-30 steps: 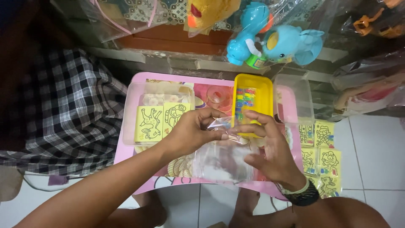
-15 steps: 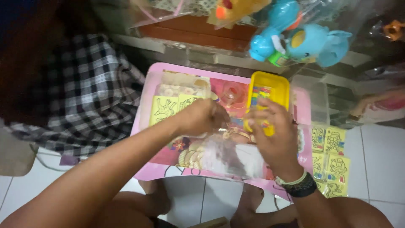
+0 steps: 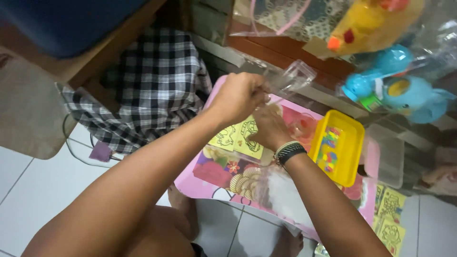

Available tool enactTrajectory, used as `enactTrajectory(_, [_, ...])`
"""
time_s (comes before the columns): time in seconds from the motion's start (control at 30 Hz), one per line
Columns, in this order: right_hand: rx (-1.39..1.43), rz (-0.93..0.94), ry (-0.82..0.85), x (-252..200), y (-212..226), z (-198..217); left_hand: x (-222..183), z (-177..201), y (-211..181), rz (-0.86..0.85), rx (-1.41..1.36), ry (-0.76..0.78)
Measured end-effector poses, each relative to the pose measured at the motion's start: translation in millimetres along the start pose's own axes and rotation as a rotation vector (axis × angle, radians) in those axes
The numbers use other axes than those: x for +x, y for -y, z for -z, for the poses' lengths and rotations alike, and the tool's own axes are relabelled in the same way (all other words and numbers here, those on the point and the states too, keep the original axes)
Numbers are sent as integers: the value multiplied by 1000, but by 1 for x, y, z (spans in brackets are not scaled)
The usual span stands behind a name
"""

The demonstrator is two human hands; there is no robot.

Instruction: The person is manually packaging small illustrated cards into plastic bags, sometimes adding colorful beads from a yellow tray.

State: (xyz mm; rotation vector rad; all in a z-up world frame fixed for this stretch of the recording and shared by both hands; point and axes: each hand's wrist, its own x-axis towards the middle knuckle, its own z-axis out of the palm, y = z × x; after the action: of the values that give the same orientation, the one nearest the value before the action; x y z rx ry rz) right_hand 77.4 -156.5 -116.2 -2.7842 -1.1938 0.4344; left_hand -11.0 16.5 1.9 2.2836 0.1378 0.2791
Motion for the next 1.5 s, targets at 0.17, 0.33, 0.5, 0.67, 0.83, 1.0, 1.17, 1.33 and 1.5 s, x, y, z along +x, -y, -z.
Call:
enactTrajectory(0.17, [-325, -11, 123, 10, 5, -6, 3, 3, 4, -30, -119, -14])
enactTrajectory(0.33, [-302, -2, 90, 5, 6, -5, 3, 1, 4, -56, -156, -7])
enactTrajectory(0.5, [-293, -12, 152, 8, -2, -2, -4, 2, -1, -63, -165, 15])
enactTrajectory(0.67, [-275, -25, 137, 10, -3, -3, 1, 0, 8, -71, -167, 15])
enactTrajectory(0.83, [-399, 50, 48, 0, 15, 13, -2, 8, 5, -56, -206, 24])
enactTrajectory(1.0, [-445, 266, -142, 15, -21, -5, -4, 11, 1, -55, -198, 19])
enactTrajectory(1.17, [46, 263, -256, -7, -20, 23, -2, 10, 2, -104, -183, 22])
enactTrajectory(1.33, [9, 235, -285, -10, -10, 19, 0, 6, -3, -111, -153, 5])
enactTrajectory(1.5, [-69, 5, -175, -10, 2, 10, 3, 1, 0, -121, -163, -9])
